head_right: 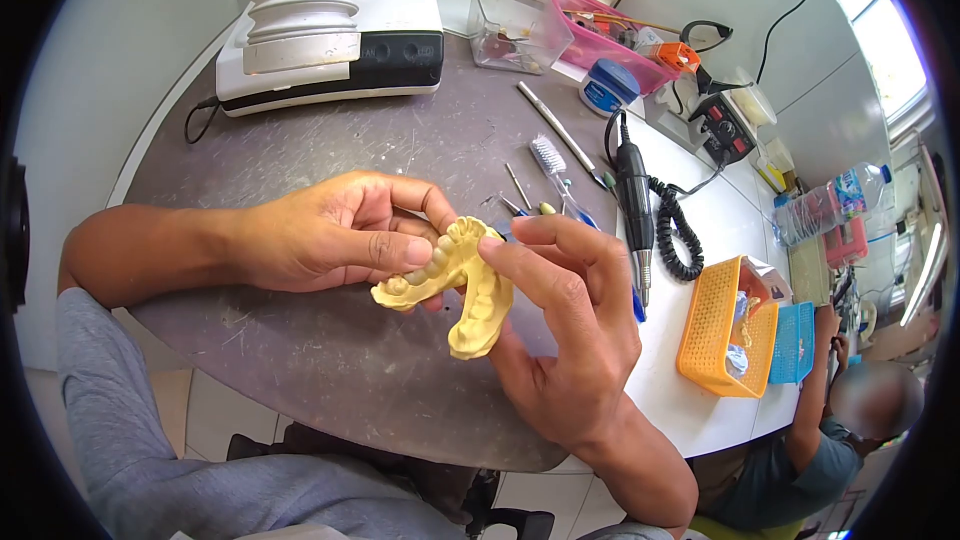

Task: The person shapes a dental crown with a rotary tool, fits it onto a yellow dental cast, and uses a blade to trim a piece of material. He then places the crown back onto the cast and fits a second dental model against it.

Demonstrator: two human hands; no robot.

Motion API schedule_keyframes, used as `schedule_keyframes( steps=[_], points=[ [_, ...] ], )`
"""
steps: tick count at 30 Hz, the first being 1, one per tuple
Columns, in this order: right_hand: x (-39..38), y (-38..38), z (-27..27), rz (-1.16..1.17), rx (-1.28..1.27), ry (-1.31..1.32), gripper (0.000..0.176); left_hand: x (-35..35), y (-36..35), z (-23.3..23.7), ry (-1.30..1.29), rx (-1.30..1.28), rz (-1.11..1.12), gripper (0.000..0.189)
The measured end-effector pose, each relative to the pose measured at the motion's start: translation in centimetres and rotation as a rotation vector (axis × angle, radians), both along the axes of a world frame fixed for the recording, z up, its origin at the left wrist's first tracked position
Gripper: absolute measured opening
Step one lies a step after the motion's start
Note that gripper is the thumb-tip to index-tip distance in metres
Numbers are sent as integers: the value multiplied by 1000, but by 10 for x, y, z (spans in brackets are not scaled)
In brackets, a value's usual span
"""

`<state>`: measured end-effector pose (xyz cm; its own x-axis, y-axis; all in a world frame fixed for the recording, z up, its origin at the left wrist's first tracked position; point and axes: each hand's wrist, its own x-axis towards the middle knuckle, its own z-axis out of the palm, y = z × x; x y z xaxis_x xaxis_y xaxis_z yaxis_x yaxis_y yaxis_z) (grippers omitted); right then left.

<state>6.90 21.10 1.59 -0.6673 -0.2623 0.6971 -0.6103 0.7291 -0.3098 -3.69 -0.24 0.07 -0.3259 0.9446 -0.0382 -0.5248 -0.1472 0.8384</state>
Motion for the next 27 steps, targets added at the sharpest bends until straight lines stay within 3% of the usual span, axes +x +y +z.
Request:
schedule_keyframes(
  steps=[9,11,27],
  points=[
    [5,-7,1,28,-40,54,46,1,1,4,-74,-34,-26,38],
    [8,-8,2,17,-16,49,46,0,0,5,41,-91,-45,41],
    [9,-8,5,19,82,78,46,2,0,3,113,-40,-37,34]
  ],
)
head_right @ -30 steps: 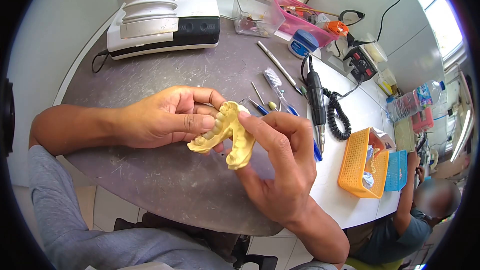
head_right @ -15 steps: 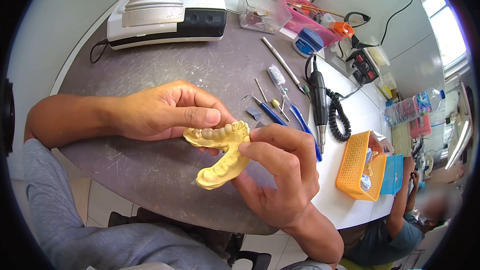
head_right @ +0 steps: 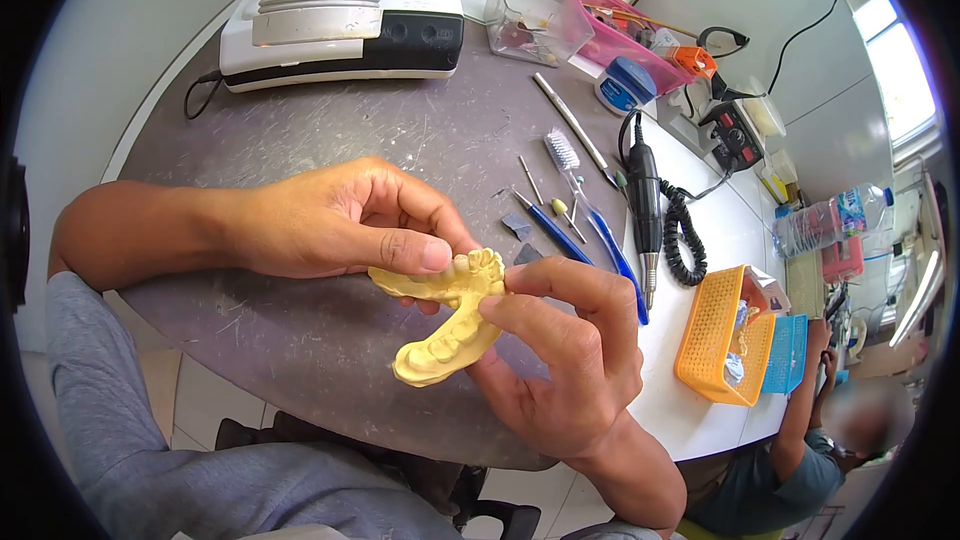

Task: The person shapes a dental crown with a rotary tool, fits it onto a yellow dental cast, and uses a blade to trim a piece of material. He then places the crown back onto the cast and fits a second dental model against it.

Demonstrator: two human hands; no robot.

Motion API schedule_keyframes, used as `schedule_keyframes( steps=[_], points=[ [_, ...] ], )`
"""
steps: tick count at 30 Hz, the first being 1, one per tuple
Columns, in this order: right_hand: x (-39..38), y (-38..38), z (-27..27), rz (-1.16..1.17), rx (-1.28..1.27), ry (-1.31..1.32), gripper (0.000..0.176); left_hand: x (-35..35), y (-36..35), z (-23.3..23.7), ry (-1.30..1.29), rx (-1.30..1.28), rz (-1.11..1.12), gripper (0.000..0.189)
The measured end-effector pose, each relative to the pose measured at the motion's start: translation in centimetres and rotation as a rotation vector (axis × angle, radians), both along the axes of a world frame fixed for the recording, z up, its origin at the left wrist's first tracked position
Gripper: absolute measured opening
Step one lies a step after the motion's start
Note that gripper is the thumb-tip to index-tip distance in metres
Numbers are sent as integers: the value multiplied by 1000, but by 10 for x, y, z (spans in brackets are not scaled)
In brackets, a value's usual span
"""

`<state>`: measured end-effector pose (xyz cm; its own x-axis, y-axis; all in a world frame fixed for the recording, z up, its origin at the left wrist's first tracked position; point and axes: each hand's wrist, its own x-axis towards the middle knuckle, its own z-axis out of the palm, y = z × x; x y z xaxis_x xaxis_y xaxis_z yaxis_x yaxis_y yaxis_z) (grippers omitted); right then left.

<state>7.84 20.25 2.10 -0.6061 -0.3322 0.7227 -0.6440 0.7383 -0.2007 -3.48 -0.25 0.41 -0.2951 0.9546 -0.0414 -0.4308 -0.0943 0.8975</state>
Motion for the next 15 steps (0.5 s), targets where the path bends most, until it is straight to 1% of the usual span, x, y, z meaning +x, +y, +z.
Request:
schedule_keyframes(
  steps=[3,5,7,9,12,15],
  points=[
    [0,1,0,-5,5,1,46,-1,0,-2,24,-5,-20,34],
    [2,1,1,-10,21,-27,46,-1,1,-2,-33,-37,12,34],
    [2,1,0,-14,38,-56,47,-1,1,-3,-32,-36,8,35],
    [-1,1,-1,-12,-8,6,47,-2,1,-4,-29,-34,4,35],
    [-1,2,-1,-11,-8,5,47,-3,1,-6,-53,-37,-2,36],
    [-1,1,-1,-16,-6,7,47,-1,2,-6,-33,-20,28,31]
  ],
)
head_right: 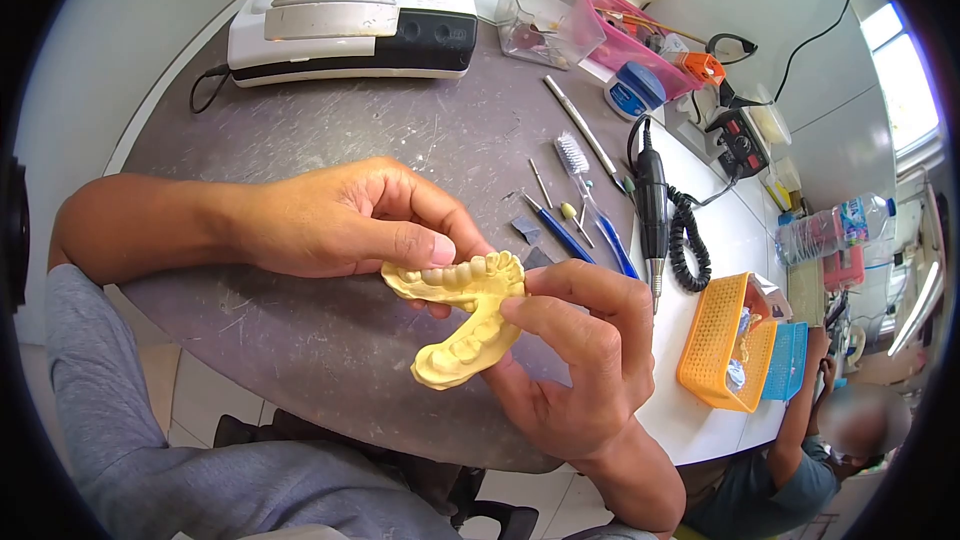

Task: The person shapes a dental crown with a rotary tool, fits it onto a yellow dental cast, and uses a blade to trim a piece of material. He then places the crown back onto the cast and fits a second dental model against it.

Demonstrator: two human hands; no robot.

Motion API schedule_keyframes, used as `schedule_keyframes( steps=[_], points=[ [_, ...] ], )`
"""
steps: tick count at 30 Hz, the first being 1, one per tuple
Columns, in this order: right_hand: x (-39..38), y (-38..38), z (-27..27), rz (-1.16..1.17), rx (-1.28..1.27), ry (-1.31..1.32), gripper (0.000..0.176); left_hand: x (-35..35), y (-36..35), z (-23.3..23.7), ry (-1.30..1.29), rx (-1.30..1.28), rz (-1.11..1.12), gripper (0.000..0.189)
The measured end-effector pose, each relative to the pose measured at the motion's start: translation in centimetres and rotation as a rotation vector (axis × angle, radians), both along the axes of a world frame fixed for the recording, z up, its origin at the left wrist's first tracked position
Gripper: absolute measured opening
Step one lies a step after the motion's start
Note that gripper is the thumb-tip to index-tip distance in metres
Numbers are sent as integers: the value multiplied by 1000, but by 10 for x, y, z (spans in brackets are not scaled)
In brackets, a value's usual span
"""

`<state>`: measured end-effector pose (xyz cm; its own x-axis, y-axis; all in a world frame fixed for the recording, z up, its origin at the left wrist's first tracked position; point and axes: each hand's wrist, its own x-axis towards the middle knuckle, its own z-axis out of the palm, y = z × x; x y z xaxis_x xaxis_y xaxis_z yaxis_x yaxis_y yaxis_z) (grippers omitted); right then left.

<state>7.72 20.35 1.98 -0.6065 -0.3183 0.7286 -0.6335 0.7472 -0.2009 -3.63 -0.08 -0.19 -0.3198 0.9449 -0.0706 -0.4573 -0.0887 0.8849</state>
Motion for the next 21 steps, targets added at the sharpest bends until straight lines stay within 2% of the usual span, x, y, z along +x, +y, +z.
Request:
schedule_keyframes(
  steps=[4,6,9,11,12,14,21],
  points=[
    [1,0,1,2,1,2,47,-2,-2,-1,26,9,-38,35],
    [4,0,2,5,33,-76,46,-2,-1,-1,22,16,-41,34],
    [-1,1,-1,10,-21,-8,46,0,1,-2,8,19,-7,29],
    [-3,4,-3,13,-40,-17,45,0,1,0,-196,52,-6,28],
    [-4,5,-3,16,-58,-26,43,0,1,0,-194,53,-8,28],
    [-9,7,-4,-2,-58,-32,42,-3,-1,0,-90,76,-41,35],
    [-17,11,-5,-112,-58,-134,39,-2,0,-6,-85,125,30,49]
  ],
)
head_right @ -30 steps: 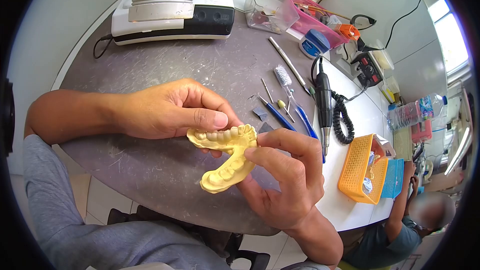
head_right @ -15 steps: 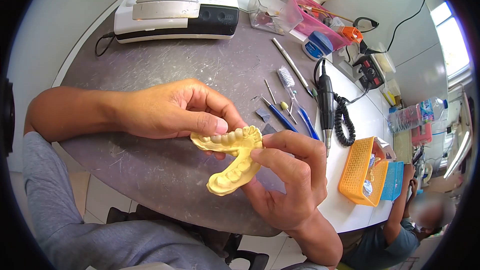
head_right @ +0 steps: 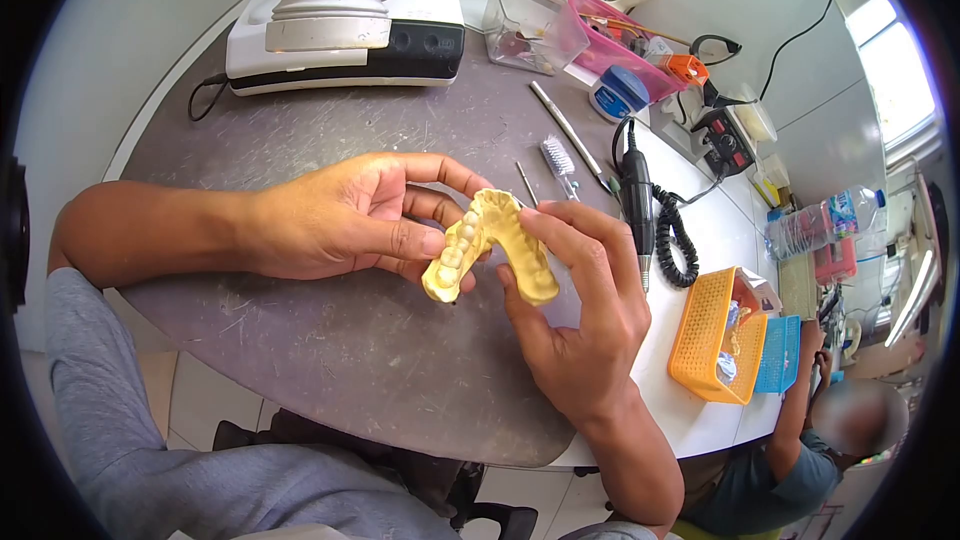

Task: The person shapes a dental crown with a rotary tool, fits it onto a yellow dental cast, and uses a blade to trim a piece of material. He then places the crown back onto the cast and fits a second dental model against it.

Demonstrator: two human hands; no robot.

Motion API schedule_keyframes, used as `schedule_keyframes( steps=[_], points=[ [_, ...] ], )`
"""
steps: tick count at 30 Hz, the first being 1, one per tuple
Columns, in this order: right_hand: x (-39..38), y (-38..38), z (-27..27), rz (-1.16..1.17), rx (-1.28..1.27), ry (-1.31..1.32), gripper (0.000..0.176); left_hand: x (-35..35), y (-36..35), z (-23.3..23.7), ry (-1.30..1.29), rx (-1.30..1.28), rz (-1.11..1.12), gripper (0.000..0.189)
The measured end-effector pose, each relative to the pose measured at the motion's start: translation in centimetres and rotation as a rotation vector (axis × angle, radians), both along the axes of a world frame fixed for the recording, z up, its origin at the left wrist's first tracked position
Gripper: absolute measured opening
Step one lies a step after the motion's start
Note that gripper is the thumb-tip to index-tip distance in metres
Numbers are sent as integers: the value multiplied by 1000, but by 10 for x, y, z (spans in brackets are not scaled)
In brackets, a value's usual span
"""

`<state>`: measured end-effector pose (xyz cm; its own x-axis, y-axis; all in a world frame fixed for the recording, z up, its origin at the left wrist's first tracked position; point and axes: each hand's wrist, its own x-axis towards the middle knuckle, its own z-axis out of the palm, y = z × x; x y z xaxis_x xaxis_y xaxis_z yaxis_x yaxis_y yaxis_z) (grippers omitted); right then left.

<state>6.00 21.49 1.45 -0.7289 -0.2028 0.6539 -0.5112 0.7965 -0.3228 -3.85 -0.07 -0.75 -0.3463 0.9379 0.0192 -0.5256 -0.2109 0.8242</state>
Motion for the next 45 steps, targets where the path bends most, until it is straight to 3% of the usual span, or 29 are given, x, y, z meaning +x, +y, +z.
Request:
schedule_keyframes(
  steps=[5,9,12,14,17,20,27,30,32,38,45],
  points=[
    [-2,-2,-3,-34,-99,-78,38,4,2,3,16,47,53,64],
    [-3,2,3,-51,-11,-26,36,4,3,2,53,57,91,67],
    [-3,8,-2,-58,-133,6,26,5,4,2,99,57,107,68],
    [3,8,0,-125,-339,-157,15,5,2,3,92,68,109,67],
    [6,13,2,-114,-273,-170,9,6,2,6,100,52,110,67],
    [-1,11,0,-65,-190,-27,12,6,1,8,114,40,98,66],
    [-4,6,0,23,-245,25,16,6,3,6,155,38,110,68],
    [3,3,3,35,-190,-43,15,8,2,7,191,4,146,70],
    [8,-1,1,54,-377,-286,15,10,1,9,230,-59,162,70],
    [14,-11,14,49,-650,-626,20,15,1,10,349,-96,218,65],
    [13,-10,10,80,-642,-693,21,18,2,12,397,-143,249,63]
  ],
)
